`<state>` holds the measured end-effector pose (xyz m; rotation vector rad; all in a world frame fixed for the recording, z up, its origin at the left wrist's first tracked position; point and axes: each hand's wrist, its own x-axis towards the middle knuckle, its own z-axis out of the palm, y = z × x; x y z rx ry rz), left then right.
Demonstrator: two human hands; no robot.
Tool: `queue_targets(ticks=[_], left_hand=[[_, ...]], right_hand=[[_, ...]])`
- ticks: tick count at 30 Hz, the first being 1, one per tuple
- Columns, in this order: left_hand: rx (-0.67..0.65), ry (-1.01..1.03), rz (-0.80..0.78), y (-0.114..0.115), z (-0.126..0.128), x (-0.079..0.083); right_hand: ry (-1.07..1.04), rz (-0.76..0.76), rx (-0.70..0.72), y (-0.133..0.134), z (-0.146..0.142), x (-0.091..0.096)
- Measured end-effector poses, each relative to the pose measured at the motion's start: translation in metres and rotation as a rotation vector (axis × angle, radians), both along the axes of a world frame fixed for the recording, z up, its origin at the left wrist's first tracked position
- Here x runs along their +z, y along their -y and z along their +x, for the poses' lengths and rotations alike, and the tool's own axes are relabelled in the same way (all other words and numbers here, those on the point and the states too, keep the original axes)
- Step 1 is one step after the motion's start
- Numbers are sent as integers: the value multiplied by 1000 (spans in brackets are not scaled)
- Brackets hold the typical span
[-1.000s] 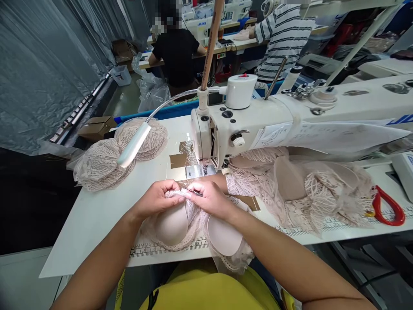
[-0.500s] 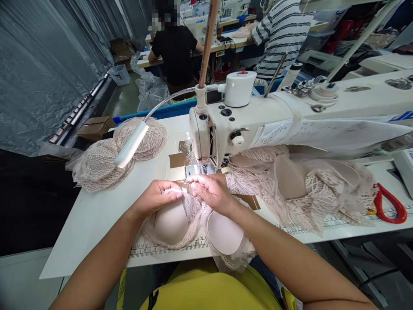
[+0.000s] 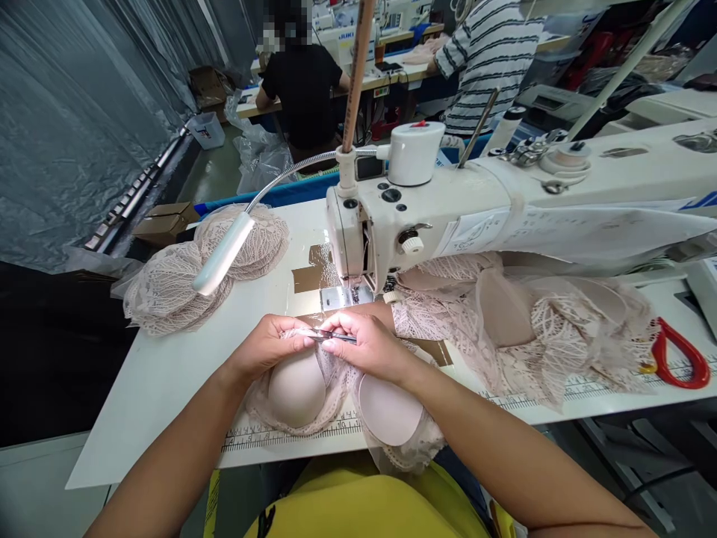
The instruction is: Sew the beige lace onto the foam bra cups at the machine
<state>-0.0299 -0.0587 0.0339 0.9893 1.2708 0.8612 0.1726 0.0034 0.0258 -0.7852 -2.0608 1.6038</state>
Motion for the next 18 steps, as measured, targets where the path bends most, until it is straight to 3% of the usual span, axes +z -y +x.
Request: queue_targets(ticks=[6,12,18], left_hand=[[-13,-46,-18,1,3,-1],[-27,-1,-15,1,5,-1],[-69,-128,8,0,7,-4]], right_hand=[[-31,34,-41,0,-3,-2],[-12,30,9,-1,-2,-2],[14,93,-33,1,-8,0]])
